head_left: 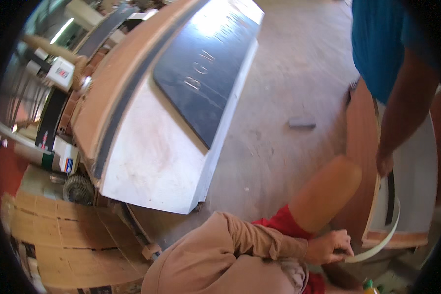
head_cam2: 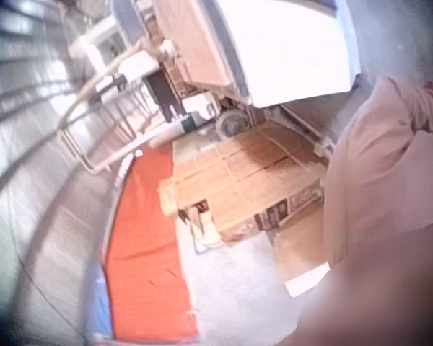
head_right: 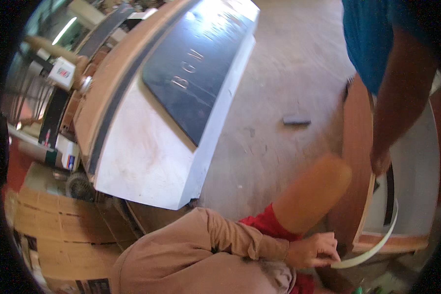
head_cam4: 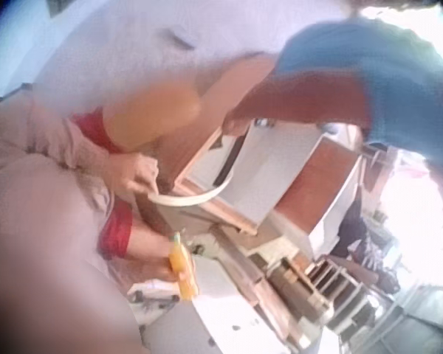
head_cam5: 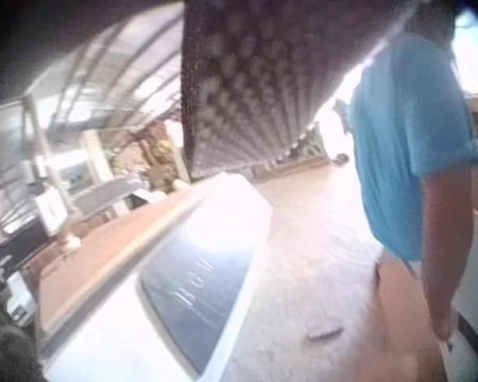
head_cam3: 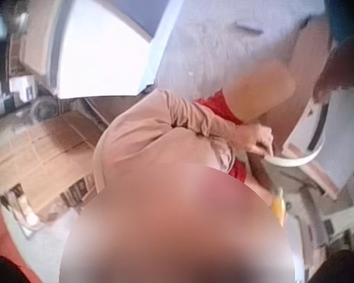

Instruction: The person sits on the floor and applies adhesive to a white plastic strip using a bottle, then places the strip onto the edge of a wooden furniture piece. They cut the strip with scissors and handle a measuring tape.

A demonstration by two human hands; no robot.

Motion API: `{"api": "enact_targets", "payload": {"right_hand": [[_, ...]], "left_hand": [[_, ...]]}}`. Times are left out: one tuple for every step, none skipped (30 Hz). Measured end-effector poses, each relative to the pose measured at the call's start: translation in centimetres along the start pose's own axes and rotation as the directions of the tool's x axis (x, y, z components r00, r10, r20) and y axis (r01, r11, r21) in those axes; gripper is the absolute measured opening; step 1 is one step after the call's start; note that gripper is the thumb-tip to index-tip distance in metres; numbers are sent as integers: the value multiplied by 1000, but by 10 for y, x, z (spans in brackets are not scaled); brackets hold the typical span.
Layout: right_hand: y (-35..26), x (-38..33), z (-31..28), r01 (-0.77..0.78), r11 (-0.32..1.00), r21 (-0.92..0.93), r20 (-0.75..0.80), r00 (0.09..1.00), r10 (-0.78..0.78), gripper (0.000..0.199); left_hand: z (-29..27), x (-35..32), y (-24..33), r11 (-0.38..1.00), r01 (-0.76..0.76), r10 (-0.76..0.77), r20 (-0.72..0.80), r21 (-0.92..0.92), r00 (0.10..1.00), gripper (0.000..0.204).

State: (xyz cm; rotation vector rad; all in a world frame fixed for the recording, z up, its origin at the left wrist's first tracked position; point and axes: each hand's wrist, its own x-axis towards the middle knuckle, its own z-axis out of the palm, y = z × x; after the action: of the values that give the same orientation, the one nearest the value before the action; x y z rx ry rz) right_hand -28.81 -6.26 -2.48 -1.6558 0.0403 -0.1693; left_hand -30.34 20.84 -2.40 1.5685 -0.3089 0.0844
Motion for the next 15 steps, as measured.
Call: {"api": "enact_targets", "payload": {"right_hand": [[-1,13,9,-8,997,82,20,1000,6,58],[-5,21,16,-29,983,182,35,999,23,58],[-8,33,24,-49,954,295,67,997,31,58],[-12,43,29,-78,907,415,102,994,39,58],[-16,53,34,-109,839,533,138,990,40,59],[-21,62,37,-154,746,648,192,981,36,59],[-24,72,39,-208,635,744,249,968,25,59],[-26,81,39,-271,504,820,305,952,15,60],[-28,92,39,-325,382,865,354,935,-8,60],[-31,100,36,-375,268,887,394,919,-21,61],[-34,110,32,-424,159,891,435,900,-36,61],[-38,118,25,-451,81,889,456,889,-51,61],[-44,125,16,-474,14,880,474,878,-62,62],[-50,131,6,-492,-40,870,488,869,-75,62],[-59,133,-10,-486,-69,871,482,873,-67,63]], "left_hand": [[-5,4,5,1000,-19,19,-13,-8,1000,11],[-8,7,11,1000,-8,8,-1,-25,1000,12],[-12,12,17,1000,5,-5,7,-12,1000,13],[-15,17,24,1000,7,-7,12,-7,1000,13],[-20,21,29,1000,-9,9,3,-8,1000,14],[-24,26,35,1000,9,-9,5,22,1000,14],[-25,31,41,999,6,-6,-8,38,1000,14],[-27,37,47,997,47,-46,-10,65,999,14],[-28,42,53,998,0,2,-28,67,1000,13],[-30,49,59,997,-5,8,-35,77,999,13],[-33,56,63,996,2,1,-32,84,999,13],[-36,63,67,992,-27,33,-52,122,998,14],[-39,73,69,987,-47,57,-60,152,997,14],[-41,81,71,985,-21,29,-43,172,999,14],[-49,89,74,973,-95,102,-22,212,995,16]]}}
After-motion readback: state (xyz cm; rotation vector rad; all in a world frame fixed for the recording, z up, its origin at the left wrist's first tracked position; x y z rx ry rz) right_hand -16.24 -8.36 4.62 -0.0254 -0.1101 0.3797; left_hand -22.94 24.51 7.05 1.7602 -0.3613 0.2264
